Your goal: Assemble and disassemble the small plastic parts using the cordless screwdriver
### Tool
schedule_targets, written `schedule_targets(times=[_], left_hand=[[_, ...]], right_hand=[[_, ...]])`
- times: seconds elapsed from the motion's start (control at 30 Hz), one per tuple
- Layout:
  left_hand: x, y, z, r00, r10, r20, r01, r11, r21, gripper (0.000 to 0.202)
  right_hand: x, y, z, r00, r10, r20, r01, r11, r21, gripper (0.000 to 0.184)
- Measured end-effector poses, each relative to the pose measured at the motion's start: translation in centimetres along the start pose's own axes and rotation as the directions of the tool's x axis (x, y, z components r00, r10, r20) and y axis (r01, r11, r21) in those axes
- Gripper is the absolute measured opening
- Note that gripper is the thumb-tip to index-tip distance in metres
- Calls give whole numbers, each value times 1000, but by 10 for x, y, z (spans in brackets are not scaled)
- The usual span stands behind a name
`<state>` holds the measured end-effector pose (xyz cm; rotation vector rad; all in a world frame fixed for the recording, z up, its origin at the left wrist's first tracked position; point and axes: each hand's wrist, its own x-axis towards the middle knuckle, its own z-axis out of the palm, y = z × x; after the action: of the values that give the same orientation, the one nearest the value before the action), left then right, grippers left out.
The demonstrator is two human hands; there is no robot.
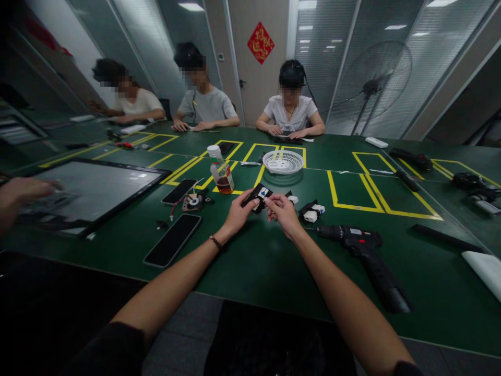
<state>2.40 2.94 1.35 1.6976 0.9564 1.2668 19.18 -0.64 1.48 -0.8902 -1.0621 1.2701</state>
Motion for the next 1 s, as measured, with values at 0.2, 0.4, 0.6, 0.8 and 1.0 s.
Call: schedule_targets(times=[0.2,0.4,0.6,0.8,1.0], left_hand=[[-1,-2,1,999,-33,7,33,999,3,51],[-5,0,3,1000,11,-6,-11,997,72,50],[-5,-1,3,999,-26,32,26,1000,13,53],[-4,1,4,995,-89,44,91,995,-34,55],[-3,0,4,993,-109,47,111,993,-43,58]], right_hand=[[0,-1,0,999,-19,43,25,991,-133,33],[-1,-2,-2,992,-95,78,115,945,-307,33],[0,1,-6,993,-85,79,107,939,-327,35],[1,3,-8,992,-78,97,105,943,-315,32],[1,5,-11,995,-74,69,93,939,-332,34]])
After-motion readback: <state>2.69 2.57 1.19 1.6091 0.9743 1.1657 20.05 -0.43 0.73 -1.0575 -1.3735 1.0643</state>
